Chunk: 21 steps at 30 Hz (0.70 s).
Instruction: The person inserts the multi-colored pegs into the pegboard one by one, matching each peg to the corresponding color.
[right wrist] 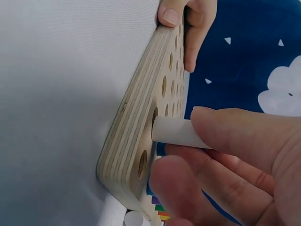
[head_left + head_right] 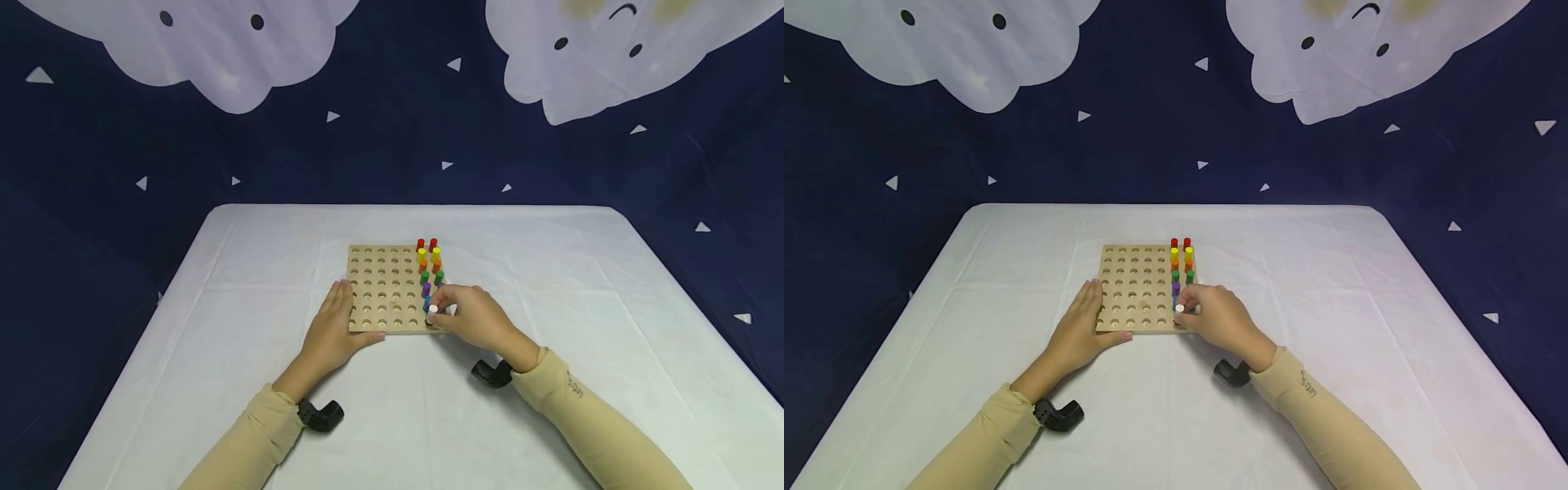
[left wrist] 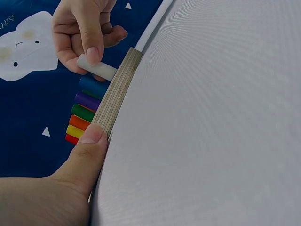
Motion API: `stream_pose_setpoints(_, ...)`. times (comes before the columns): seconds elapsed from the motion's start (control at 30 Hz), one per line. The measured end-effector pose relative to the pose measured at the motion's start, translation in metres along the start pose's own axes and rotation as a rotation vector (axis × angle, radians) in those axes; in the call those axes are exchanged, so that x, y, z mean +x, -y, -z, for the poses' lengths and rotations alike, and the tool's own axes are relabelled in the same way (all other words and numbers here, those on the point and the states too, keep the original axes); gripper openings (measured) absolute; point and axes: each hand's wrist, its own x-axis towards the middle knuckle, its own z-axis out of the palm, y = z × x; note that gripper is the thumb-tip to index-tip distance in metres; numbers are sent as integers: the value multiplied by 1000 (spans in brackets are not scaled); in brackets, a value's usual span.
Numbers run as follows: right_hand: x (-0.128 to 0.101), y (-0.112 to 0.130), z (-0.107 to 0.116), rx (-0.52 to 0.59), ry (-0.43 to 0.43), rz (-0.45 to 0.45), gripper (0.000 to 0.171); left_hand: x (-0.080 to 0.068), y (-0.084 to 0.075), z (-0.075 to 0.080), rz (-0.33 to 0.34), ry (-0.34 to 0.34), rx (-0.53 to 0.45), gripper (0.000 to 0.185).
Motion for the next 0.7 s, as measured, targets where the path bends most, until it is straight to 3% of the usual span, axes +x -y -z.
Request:
stream_pose_setpoints(0.5,-3,-1,-6,-51,21,26,17,1,2,-2,-3,-1,6,125)
stream_pose_setpoints(0.7,-5,4,9,-61,-62,33,18,1,1,-1,-2,1,-2,125)
